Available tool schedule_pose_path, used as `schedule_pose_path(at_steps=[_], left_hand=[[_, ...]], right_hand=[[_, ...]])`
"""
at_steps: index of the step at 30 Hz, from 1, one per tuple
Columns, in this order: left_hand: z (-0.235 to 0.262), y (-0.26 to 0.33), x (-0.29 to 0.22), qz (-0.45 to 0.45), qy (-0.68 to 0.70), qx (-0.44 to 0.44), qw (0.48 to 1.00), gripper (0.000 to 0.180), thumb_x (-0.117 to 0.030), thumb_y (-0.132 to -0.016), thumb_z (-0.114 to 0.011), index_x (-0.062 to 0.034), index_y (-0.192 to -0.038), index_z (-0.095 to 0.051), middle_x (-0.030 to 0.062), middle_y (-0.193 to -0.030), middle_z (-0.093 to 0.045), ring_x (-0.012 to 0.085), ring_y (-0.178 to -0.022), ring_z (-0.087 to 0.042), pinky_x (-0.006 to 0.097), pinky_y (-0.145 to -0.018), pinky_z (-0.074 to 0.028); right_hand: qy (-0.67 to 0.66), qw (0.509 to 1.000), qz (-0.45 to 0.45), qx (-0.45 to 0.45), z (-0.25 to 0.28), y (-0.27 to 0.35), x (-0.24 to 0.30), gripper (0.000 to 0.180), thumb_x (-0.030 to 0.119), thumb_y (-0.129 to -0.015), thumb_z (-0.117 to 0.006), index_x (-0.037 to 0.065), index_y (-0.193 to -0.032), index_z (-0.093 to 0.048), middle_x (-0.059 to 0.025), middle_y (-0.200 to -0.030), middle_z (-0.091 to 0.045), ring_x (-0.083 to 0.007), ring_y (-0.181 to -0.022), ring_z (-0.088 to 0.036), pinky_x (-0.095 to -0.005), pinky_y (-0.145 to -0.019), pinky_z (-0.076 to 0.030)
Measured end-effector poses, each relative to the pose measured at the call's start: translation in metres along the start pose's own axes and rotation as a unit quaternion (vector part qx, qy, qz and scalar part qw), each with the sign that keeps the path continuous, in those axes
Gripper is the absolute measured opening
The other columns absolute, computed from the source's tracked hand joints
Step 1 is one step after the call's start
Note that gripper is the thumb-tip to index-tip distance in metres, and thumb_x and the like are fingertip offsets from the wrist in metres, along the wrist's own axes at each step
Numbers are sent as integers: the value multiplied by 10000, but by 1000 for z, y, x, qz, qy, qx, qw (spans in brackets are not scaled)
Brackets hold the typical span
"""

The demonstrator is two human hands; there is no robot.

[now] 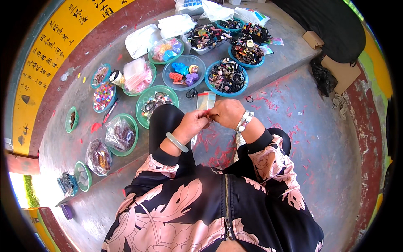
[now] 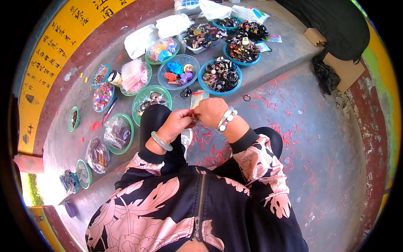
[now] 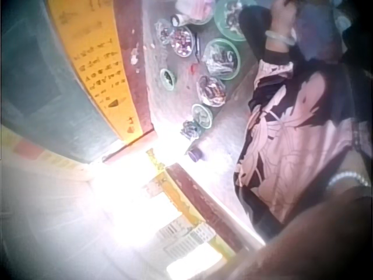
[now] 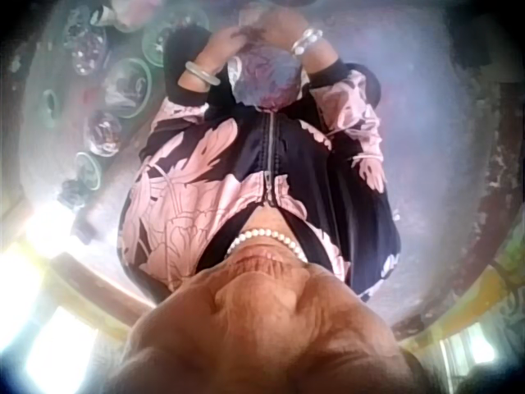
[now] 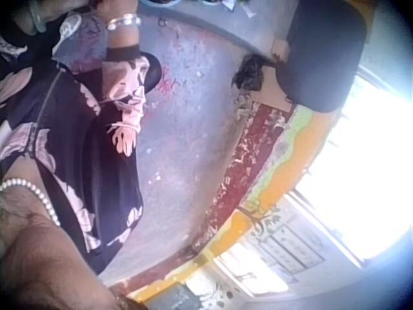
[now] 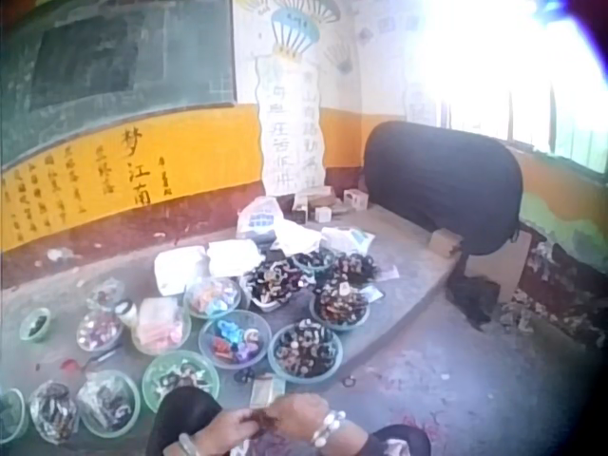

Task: The person sits on the floor surrounded by bowls of hair accessories and sorts through them. They pick up hair ties and clips, separate them, and place them into small plastic bags or back into the bowls.

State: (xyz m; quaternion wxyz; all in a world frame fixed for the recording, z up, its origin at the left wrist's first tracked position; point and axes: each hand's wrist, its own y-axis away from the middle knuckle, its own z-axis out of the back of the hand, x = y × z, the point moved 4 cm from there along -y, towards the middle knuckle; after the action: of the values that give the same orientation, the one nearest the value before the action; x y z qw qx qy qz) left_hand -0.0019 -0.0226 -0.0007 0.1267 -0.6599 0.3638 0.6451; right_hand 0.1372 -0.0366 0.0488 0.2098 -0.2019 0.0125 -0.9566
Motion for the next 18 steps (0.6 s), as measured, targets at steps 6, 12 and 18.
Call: schedule_pose_path(at_steps=[6, 12, 18], left_hand=[[-4, 2, -6, -18, -25, 20, 999, 264, -77, -831, -540, 35, -1068, -569, 23, -910, -598, 87, -776, -565, 216, -720, -457], [-6, 2, -2, -30, -12, 22, 999, 254, -41, -811, -580, 31, -1055, -579, 18, -883, -600, 72, -724, -536, 204, -681, -437], [1, -1, 7, 11, -1, 28, 1000, 247, -63, -805, -609, 10, -1041, -596, 0, -845, -601, 59, -694, -525, 200, -638, -429]], right_hand=[[10, 1000, 6, 20, -1, 2, 2, 195, 255, -749, -531, 116, -706, -662, -117, -706, -615, -317, -699, -604, -428, -612, -474], [-59, 997, 17, 41, -17, -1, -10, 197, 228, -731, -515, 93, -723, -658, -146, -732, -621, -337, -713, -598, -439, -627, -471], [-200, 972, 78, 95, -13, 0, -12, 190, 160, -671, -568, 53, -815, -629, -161, -776, -635, -322, -706, -611, -402, -628, -477]])
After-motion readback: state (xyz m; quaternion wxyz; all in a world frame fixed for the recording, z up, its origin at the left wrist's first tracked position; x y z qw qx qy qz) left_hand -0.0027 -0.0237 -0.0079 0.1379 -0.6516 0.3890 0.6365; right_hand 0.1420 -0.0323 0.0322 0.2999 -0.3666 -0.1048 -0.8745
